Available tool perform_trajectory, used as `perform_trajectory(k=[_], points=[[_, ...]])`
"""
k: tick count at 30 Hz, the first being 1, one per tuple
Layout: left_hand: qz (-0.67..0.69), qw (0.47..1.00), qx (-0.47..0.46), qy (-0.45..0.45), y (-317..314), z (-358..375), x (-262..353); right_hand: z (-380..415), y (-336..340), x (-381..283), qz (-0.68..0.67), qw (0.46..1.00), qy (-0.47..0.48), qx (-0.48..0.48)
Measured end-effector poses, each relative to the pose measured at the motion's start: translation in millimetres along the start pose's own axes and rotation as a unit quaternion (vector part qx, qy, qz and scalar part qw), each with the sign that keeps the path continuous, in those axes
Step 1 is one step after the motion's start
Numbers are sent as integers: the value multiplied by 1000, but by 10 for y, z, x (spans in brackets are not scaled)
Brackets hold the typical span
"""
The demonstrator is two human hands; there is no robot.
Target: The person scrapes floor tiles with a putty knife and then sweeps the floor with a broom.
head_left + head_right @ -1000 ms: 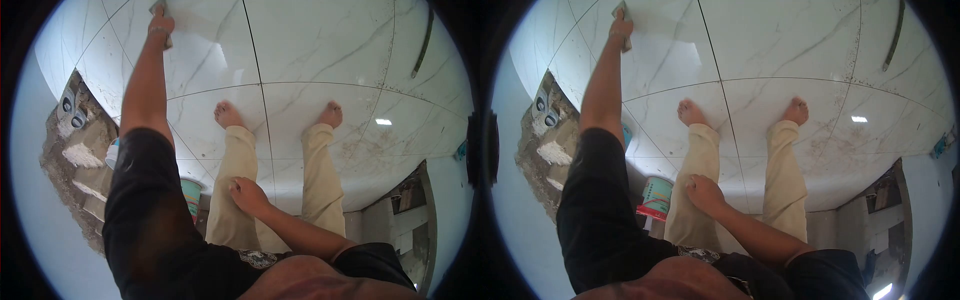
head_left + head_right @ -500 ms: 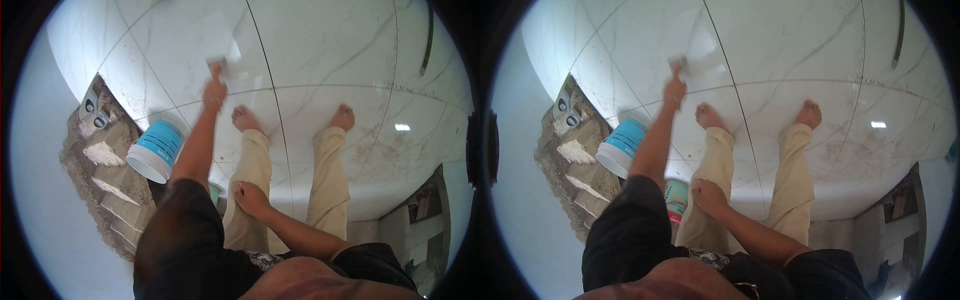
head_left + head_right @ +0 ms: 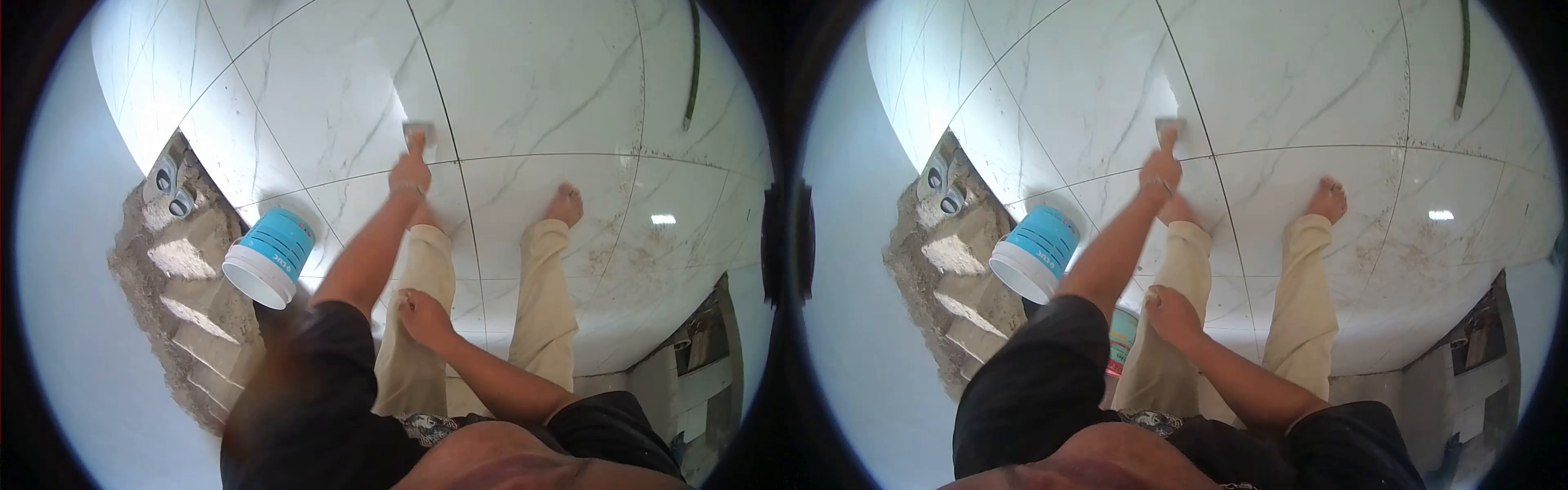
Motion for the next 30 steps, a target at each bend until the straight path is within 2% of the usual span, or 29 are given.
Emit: perform_trajectory(k=[1, 2, 4, 6, 8, 9, 11, 13, 15, 17, 19, 20, 21, 23, 24, 27, 28, 29, 30], points=[[18, 996, -72, 52, -53, 208, 19, 22, -15, -16, 5, 1000, -2, -5], [22, 995, -76, 58, -108, 179, -52, 54, -53, -12, 30, 999, -20, -37], [72, 992, -15, 104, -139, -20, -250, 82, -156, 77, 56, 995, -47, -74], [165, 981, 65, 79, 373, -526, -478, 106, -234, 194, 45, 997, -19, -52], [160, 962, 218, 29, 1031, -1296, -847, 78, -222, 221, 37, 997, -34, -52], [152, 957, 245, 14, 1416, -1650, -1029, 83, -213, 214, 24, 997, -44, -54], [164, 964, 207, 10, 2242, -1872, -1031, 112, -144, 171, 26, 997, -46, -56], [178, 969, 170, 0, 2556, -1838, -850, 69, -87, 140, 24, 997, -43, -52], [171, 974, 146, -20, 2360, -1779, -725, 9, 10, 126, 50, 995, -62, -53], [128, 982, 122, -59, 1726, -1791, -818, -72, 61, 116, 54, 997, -59, -24], [89, 989, 88, -79, 722, -1238, -902, -63, 16, 93, 50, 998, -47, -7], [91, 991, 66, -66, 320, -928, -920, -44, -10, 83, 61, 998, -34, -8], [88, 992, 86, -33, 41, -515, -939, -73, -26, 68, 75, 997, -18, -5], [213, 972, 1, 100, -56, 3, -984, -87, -103, 73, 76, 996, -26, -24], [221, 970, -3, 106, -120, -32, -1052, -52, -136, 114, 72, 995, -48, -42], [241, 942, 123, 201, -368, -515, -1707, -37, -101, 11, 92, 992, -66, -64], [363, 880, 195, 238, -480, -793, -2092, -63, -96, 31, 98, 991, -69, -66], [367, 877, 195, 240, -408, -948, -2246, -95, -87, 52, 98, 990, -84, -63], [135, 974, 74, 166, -295, -1024, -2302, -77, -85, 68, 97, 988, -101, -63]])
Point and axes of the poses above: each hand's wrist, its own z-axis away from the middle knuckle, its own y-axis out of the back of the hand, x = y × z, the point moved 2 cm from there along -z, towards the middle knuckle
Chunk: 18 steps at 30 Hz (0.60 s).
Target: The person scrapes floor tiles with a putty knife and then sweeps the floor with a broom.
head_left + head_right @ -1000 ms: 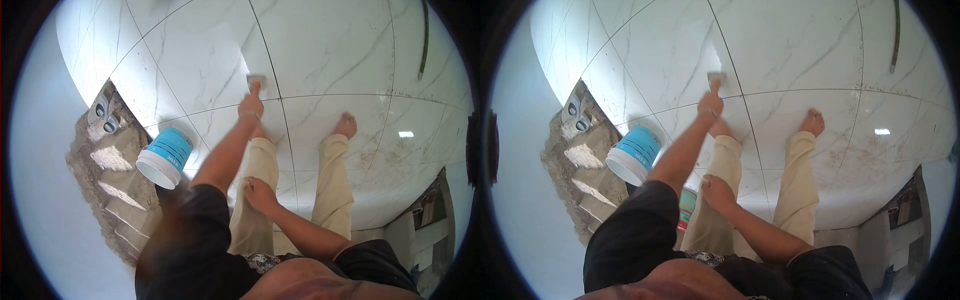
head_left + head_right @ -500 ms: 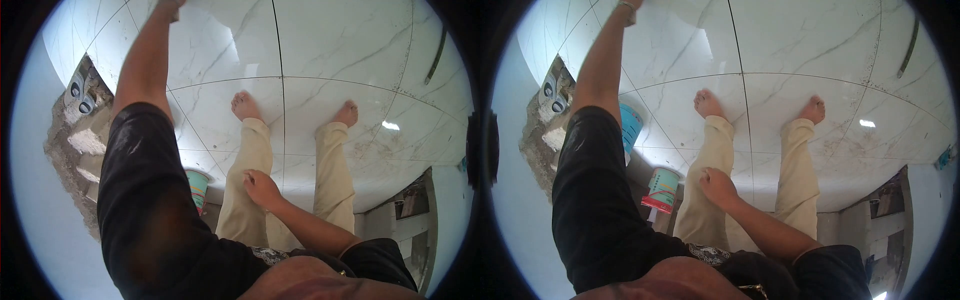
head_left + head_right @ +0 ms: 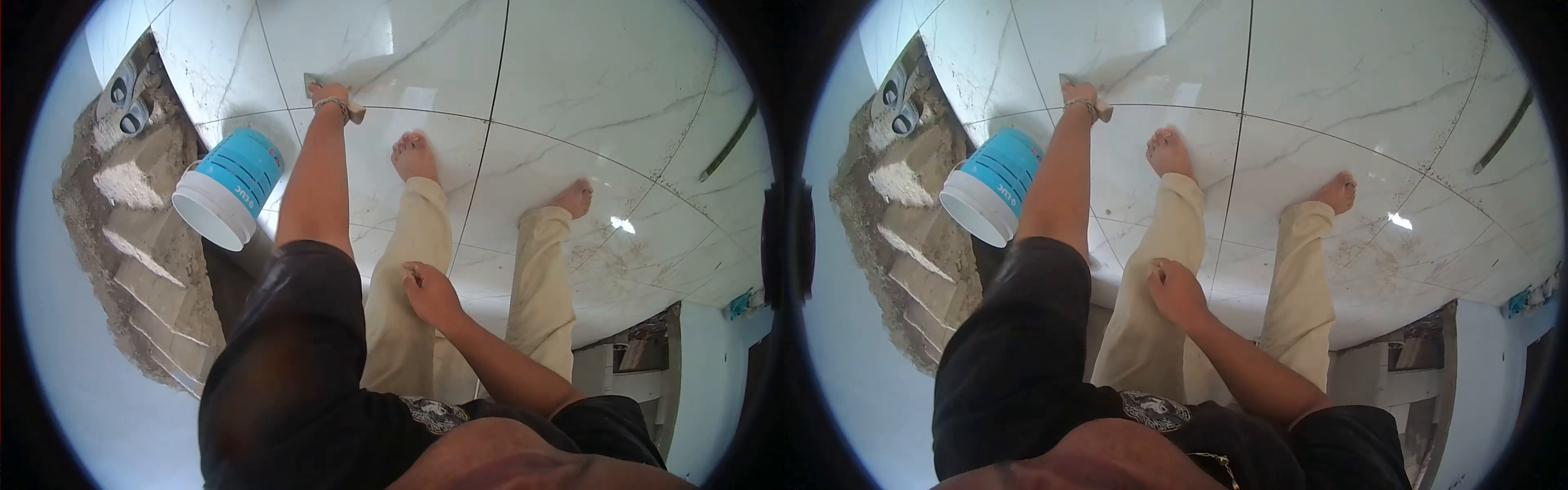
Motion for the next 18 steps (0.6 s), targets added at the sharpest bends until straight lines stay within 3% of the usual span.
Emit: perform_trajectory(k=[1, 2, 3, 4, 5, 6, 9, 10, 11, 12, 13, 14, 16, 18], points=[[-158, 977, -71, -120, 159, 235, 220, -9, -22, 49, 0, 1000, 2, -3], [-290, 916, -104, -257, 336, 498, 450, -59, -46, 86, -4, 999, 28, 15], [-251, 934, -102, -233, 92, 743, 674, -69, -109, 101, -9, 998, 55, 27], [3, 991, -91, -99, -190, 1016, 957, -66, -173, 41, -14, 998, 63, 20], [188, 978, -86, -4, -267, 1348, 1297, -91, -186, -8, 8, 998, 56, 3], [241, 964, -108, 30, -216, 1603, 1616, -112, -140, -33, 36, 998, 45, -10], [379, 903, -158, 128, -143, 1408, 1724, -108, 0, -223, 62, 998, -16, -12], [426, 886, -123, 136, -101, 1242, 1590, -101, 1, -159, 60, 998, -22, -14], [437, 880, -27, 183, -223, 960, 1387, -128, -20, -85, 21, 1000, -2, 3], [218, 966, -98, 99, -94, 752, 1137, -156, -41, -44, -19, 999, 20, 19], [-175, 976, -125, -27, 34, 546, 886, -159, -50, -37, -23, 999, 20, 15], [-396, 905, -91, -129, 176, 355, 640, -140, -28, -22, -23, 1000, 8, 12], [-415, 899, -105, -95, 182, -162, -230, -120, -10, 22, -21, 1000, -6, 5], [-415, 893, -134, -113, 470, 73, -240, -118, -11, 11, -37, 998, 46, 27]])
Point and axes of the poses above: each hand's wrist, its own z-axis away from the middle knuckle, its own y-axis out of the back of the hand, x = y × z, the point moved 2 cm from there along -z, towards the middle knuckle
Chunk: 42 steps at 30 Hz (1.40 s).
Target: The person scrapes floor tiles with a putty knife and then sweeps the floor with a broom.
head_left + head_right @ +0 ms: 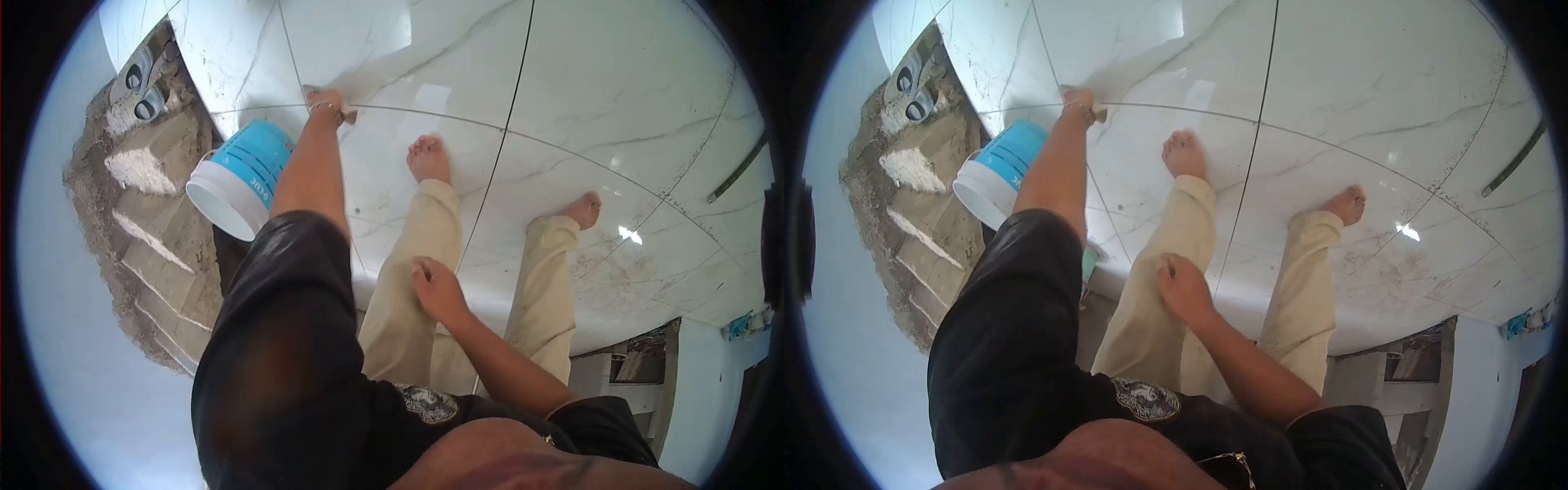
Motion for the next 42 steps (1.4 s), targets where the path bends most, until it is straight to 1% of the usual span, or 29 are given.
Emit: perform_trajectory(k=[1, 3, 4, 5, 6, 7, 9, 10, 12, 13, 14, 15, 16, 17, 18, 20, 22, 24, 25, 27, 31, 32, 34, 36, 38, 39, 40, 41, 42], points=[[9, 999, 34, -24, 92, 31, 97, -86, 67, -18, 1, 1000, 4, 7], [19, 994, 72, -76, 18, 235, 222, 9, 29, -59, 40, 998, -37, -39], [47, 996, 35, -70, 113, 382, 519, 104, -34, -56, 35, 997, -44, -51], [376, 920, 102, 40, -56, 403, 858, 84, -44, -55, 14, 998, -51, -41], [660, 721, 163, 138, -229, 388, 1184, 9, -34, -69, -6, 998, -53, -25], [609, 779, 92, 115, -111, 536, 1463, -15, -43, -69, -3, 999, -49, -24], [615, 783, 32, 83, 318, 902, 1841, -24, -60, -51, 2, 998, -49, -33], [620, 780, 36, 79, 449, 831, 1804, -86, -27, -72, 7, 999, -45, -28], [714, 691, 30, 108, 487, 759, 1656, -56, 19, -60, 9, 997, -74, -30], [737, 668, 1, 105, 660, 827, 1486, -30, 71, -76, 12, 996, -80, -29], [742, 660, 20, 114, 565, 683, 1347, -33, 127, -133, 3, 996, -82, -25], [703, 696, 76, 121, 449, 542, 1149, -36, 164, -167, -5, 996, -81, -23], [691, 695, 137, 143, 427, 490, 895, -23, 168, -168, -4, 996, -81, -24], [591, 769, 180, 162, 61, 72, 580, -11, 174, -161, 6, 996, -85, -29], [599, 767, 190, 130, -167, -220, 175, -19, 189, -153, 17, 995, -88, -32], [605, 766, 192, 98, -111, -213, -67, 7, 170, -162, 22, 996, -83, -37], [776, 603, 17, 181, 604, 231, -138, 32, 144, -144, 20, 996, -74, -43], [596, 793, 113, 58, 184, -272, 59, 57, 68, -109, -6, 998, -45, -38], [612, 766, 150, 127, 529, 147, 359, 44, 11, -95, -11, 998, -44, -42], [624, 754, 136, 155, 728, 270, 405, 34, 8, -64, -15, 998, -46, -29], [674, 715, 111, 150, 596, -285, -332, 39, 162, -161, -9, 998, -55, -25], [705, 681, 100, 170, 510, -400, -548, 29, 213, -197, -13, 999, -50, -15], [768, 593, 61, 233, 694, -299, -545, -74, 300, -215, -18, 999, -35, 2], [800, 564, 3, 206, 470, -325, -367, -28, 291, -161, -2, 999, -34, 5], [791, 606, -72, 39, 520, 272, 272, 46, 193, -69, -30, 999, -38, 11], [753, 645, -127, 8, 598, 649, 614, -37, 246, -24, -43, 998, -18, 31], [710, 696, -81, -72, 867, 1235, 988, -121, 296, 28, -45, 997, -23, 51], [594, 794, 56, -116, 860, 1525, 1251, -202, 361, 72, -95, 985, -6, 143], [512, 801, 244, -189, 804, 1816, 1481, -264, 468, 103, -145, 962, 12, 231]])
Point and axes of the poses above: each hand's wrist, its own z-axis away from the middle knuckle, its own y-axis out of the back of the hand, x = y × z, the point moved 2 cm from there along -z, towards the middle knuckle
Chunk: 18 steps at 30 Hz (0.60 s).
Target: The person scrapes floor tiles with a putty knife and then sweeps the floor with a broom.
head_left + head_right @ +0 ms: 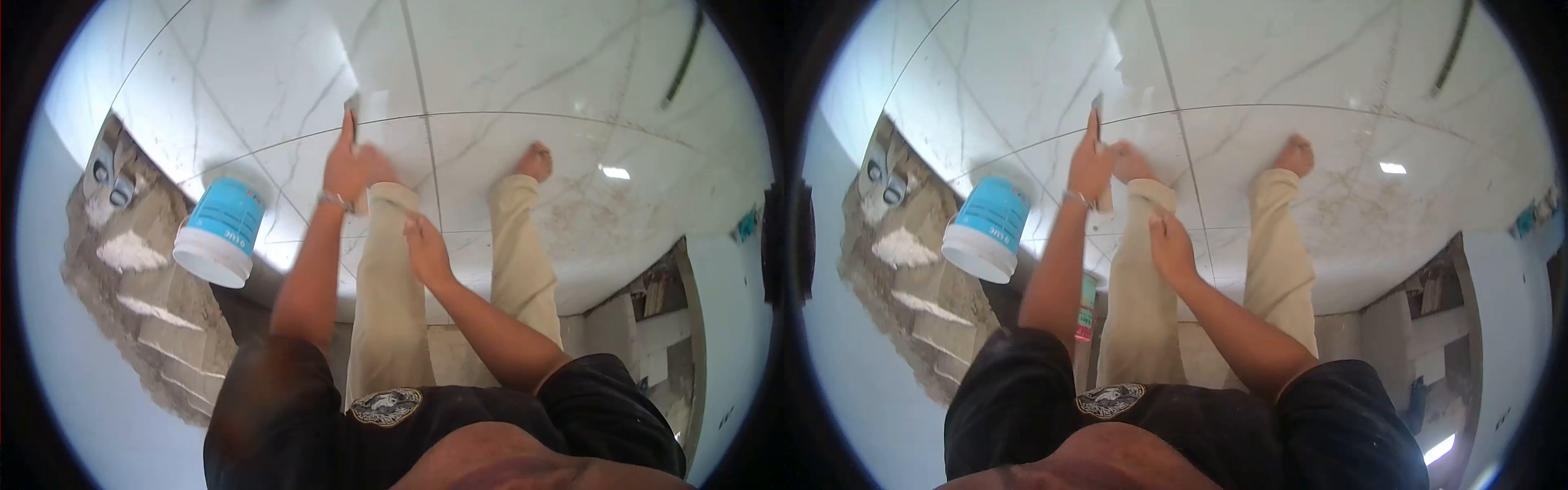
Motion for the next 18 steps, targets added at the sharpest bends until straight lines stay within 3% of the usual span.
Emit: perform_trajectory(k=[1, 2, 4, 7, 8, 9, 10, 12, 14, 16, 18], points=[[-1, 983, -77, 165, 69, 230, 570, -117, 127, -45, -37, 999, -26, -3], [-64, 989, -42, 125, -109, 500, 576, -231, 286, -97, -72, 996, -54, -11], [-16, 969, -92, 230, -158, 885, 1064, -408, 573, -75, -95, 994, -62, -5], [27, 967, -80, 239, -418, 1337, 1267, -379, 897, -444, -166, 984, -35, 48], [37, 963, -86, 254, -459, 1383, 1358, -339, 983, -541, -39, 987, 93, 122], [40, 963, -92, 252, -505, 1418, 1390, -293, 1063, -594, 90, 952, 216, 195], [46, 962, -121, 241, -576, 1432, 1421, -288, 1160, -548, 94, 950, 215, 205], [65, 961, -154, 221, -781, 1398, 1464, -355, 1422, -452, 292, 921, 201, 163], [57, 955, -205, 205, -912, 1461, 1411, -886, 1920, -360, 323, 915, 142, 195], [29, 961, -199, 189, -1013, 1473, 1454, -1230, 2179, -398, 345, 906, 92, 227], [5, 970, -182, 161, -1105, 1399, 1529, -1380, 2177, -694, 299, 857, 282, 312]])
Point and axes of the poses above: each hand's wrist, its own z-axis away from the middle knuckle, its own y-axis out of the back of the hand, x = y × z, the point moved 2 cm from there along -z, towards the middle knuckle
